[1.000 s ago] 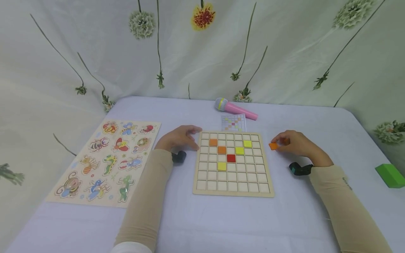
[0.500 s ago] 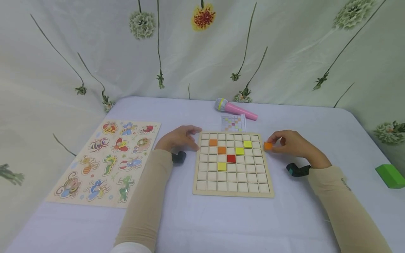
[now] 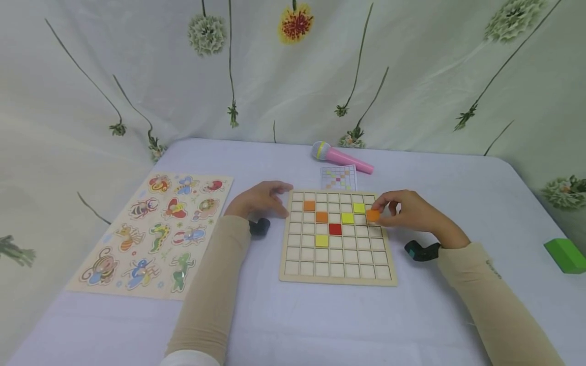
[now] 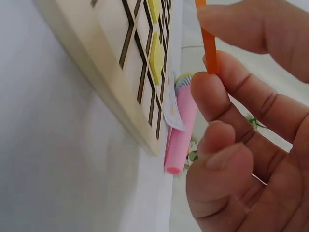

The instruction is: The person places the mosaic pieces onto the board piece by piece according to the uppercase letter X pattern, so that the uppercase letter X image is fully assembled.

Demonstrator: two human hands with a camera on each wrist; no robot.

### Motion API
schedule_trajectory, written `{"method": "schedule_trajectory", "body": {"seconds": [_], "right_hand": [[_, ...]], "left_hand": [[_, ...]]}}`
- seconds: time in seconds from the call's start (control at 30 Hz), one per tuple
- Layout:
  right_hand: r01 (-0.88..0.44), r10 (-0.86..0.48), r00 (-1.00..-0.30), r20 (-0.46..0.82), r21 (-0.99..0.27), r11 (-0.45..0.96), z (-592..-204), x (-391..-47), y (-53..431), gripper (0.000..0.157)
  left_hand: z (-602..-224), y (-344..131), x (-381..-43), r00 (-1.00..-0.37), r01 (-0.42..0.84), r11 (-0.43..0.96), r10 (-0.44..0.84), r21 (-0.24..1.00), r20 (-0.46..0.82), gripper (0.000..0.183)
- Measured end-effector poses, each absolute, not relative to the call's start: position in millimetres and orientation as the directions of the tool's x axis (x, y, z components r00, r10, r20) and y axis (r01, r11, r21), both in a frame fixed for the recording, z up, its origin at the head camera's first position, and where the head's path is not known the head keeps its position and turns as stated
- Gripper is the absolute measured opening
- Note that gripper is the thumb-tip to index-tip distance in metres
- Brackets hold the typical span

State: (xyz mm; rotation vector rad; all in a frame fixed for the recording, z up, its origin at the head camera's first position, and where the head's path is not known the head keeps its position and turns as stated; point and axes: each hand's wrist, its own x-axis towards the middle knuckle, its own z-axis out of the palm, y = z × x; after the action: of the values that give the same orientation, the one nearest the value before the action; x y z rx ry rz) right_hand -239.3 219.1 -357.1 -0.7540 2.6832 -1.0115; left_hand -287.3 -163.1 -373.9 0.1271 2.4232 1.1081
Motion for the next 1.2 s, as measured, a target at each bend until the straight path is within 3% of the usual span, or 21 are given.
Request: {"method": "schedule_trajectory", "body": {"seconds": [0.77, 1.2], "right_hand": [[-0.427, -0.668, -0.738, -0.095, -0.702, 0.571, -364, -220, 184, 0.018], [-0.494, -0.693, -0.718, -0.069, -0.650, 0.577, -368, -217, 175, 0.015]], "left_hand": [[-370, -162, -284, -0.886, -0.115, 0.669, 0.265, 0.734, -0.380, 0.084], [-373, -163, -286, -0.887, -0.091, 0.670, 0.282, 0.737, -0.365, 0.084]]}}
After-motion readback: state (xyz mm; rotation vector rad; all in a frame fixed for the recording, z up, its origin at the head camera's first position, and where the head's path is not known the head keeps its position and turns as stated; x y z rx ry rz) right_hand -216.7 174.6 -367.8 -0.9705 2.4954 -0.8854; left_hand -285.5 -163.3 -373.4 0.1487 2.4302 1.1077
